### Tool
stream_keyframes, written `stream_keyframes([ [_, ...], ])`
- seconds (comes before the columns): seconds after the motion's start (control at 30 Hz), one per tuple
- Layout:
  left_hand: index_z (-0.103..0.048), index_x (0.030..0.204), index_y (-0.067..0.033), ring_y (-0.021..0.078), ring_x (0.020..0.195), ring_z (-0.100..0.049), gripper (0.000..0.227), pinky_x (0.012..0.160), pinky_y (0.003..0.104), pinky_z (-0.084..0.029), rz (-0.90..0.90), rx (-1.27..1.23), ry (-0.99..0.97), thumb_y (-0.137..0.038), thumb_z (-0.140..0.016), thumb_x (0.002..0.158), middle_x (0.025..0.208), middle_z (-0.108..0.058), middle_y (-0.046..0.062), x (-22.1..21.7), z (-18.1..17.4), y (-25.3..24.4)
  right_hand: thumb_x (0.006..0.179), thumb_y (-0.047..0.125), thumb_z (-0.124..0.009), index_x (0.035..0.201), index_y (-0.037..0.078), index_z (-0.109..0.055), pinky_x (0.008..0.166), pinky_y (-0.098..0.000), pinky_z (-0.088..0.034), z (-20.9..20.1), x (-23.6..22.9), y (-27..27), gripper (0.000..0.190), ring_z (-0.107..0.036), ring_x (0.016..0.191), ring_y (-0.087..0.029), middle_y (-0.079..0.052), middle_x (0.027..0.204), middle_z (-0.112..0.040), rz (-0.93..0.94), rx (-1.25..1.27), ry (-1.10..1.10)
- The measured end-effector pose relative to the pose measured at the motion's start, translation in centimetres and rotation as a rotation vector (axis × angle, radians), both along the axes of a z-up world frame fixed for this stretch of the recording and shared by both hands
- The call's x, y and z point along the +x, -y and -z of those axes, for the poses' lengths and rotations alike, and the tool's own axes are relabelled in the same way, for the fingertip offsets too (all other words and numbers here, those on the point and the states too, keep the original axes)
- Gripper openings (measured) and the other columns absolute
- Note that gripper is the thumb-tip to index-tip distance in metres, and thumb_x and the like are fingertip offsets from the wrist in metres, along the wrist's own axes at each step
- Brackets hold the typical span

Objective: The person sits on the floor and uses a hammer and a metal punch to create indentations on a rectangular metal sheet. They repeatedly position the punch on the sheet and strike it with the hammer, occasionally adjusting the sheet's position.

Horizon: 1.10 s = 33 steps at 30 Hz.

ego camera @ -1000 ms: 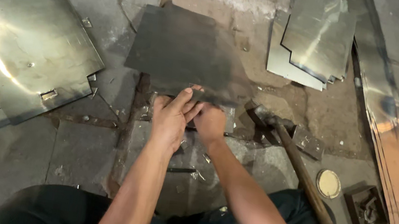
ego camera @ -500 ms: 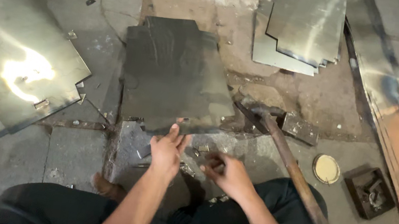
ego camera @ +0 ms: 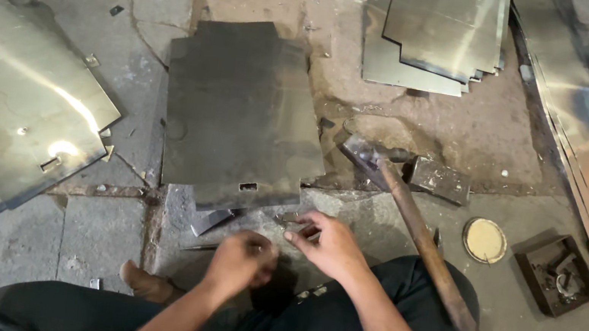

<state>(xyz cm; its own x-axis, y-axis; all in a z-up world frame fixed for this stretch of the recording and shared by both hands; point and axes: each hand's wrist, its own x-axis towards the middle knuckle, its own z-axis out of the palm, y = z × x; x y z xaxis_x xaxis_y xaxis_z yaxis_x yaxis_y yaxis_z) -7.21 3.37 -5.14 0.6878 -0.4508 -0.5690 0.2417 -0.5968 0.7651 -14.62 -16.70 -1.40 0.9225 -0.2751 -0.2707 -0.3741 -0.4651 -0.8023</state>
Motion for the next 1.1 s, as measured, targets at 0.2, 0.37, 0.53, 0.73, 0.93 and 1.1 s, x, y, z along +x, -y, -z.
stream_keyframes([
  [0.2, -0.059, 0.116, -0.004, 0.0381, 0.096, -0.072, 0.03, 0.08, 0.048, -0.06, 0.789, 0.487, 0.877, -0.014, -0.064, 0.089, 0.109, -0.071, 0.02, 4.9, 1.5, -3.3, 0.08, 0.043, -0.082, 0.113, 0.006, -0.072, 0.074, -0.0338, -0.06, 1.5, 0.8, 2.2, 0.05, -0.076, 0.081, -0.019, -0.009, 0.094, -0.078, 0.08, -0.04, 0.089],
  [0.37, -0.059, 0.12, -0.004, 0.0343, 0.099, -0.074, 0.025, 0.082, 0.043, -0.062, 0.952, 0.606, 0.918, -0.012, -0.054, 0.097, 0.117, -0.069, 0.017, 5.0, 5.0, -3.9, 0.081, 0.044, -0.082, 0.112, 0.007, -0.074, 0.075, -0.0332, -0.06, 2.1, 0.3, 2.9, 0.049, -0.075, 0.082, -0.018, -0.009, 0.091, -0.079, 0.102, -0.013, 0.053],
  [0.53, -0.039, 0.144, -0.0016, 0.0432, 0.095, -0.069, 0.059, 0.083, 0.054, -0.055, 0.745, 0.4, 0.57, -0.042, -0.052, 0.103, 0.103, -0.069, 0.025, 4.8, -1.5, -1.4, 0.081, 0.037, -0.081, 0.113, 0.005, -0.073, 0.068, -0.0313, -0.058, 2.3, 0.4, 3.8, 0.046, -0.074, 0.074, -0.015, -0.008, 0.09, -0.079, 0.18, 0.051, 0.008],
  [0.73, -0.053, 0.138, -0.0098, 0.0334, 0.092, -0.075, 0.048, 0.078, 0.04, -0.057, 0.217, -0.303, 0.855, -0.022, -0.07, 0.095, 0.105, -0.077, 0.017, 16.3, -12.4, 2.1, 0.082, 0.03, -0.081, 0.114, 0.003, -0.072, 0.061, -0.0291, -0.057, 3.4, 1.2, 3.8, 0.042, -0.073, 0.07, -0.014, -0.009, 0.086, -0.078, 0.162, 0.135, -0.008],
  [0.93, -0.065, 0.107, -0.0012, 0.0312, 0.083, -0.071, 0.015, 0.077, 0.036, -0.055, -0.011, -0.505, 0.746, -0.013, -0.068, 0.099, 0.089, -0.073, 0.015, 19.9, -10.6, 3.7, 0.084, 0.029, -0.08, 0.116, 0.005, -0.073, 0.059, -0.029, -0.055, 1.2, 1.3, 3.4, 0.04, -0.072, 0.07, -0.014, -0.01, 0.083, -0.076, 0.269, 0.113, -0.141],
  [1.1, -0.064, 0.107, -0.0034, 0.032, 0.081, -0.07, 0.016, 0.074, 0.037, -0.053, 0.036, -0.473, 0.765, -0.013, -0.07, 0.096, 0.092, -0.073, 0.015, 20.5, -7.0, 4.8, 0.087, 0.031, -0.078, 0.116, 0.004, -0.074, 0.059, -0.0283, -0.055, 0.6, 1.9, 4.7, 0.04, -0.074, 0.073, -0.014, -0.009, 0.086, -0.078, 0.36, 0.098, -0.108],
])
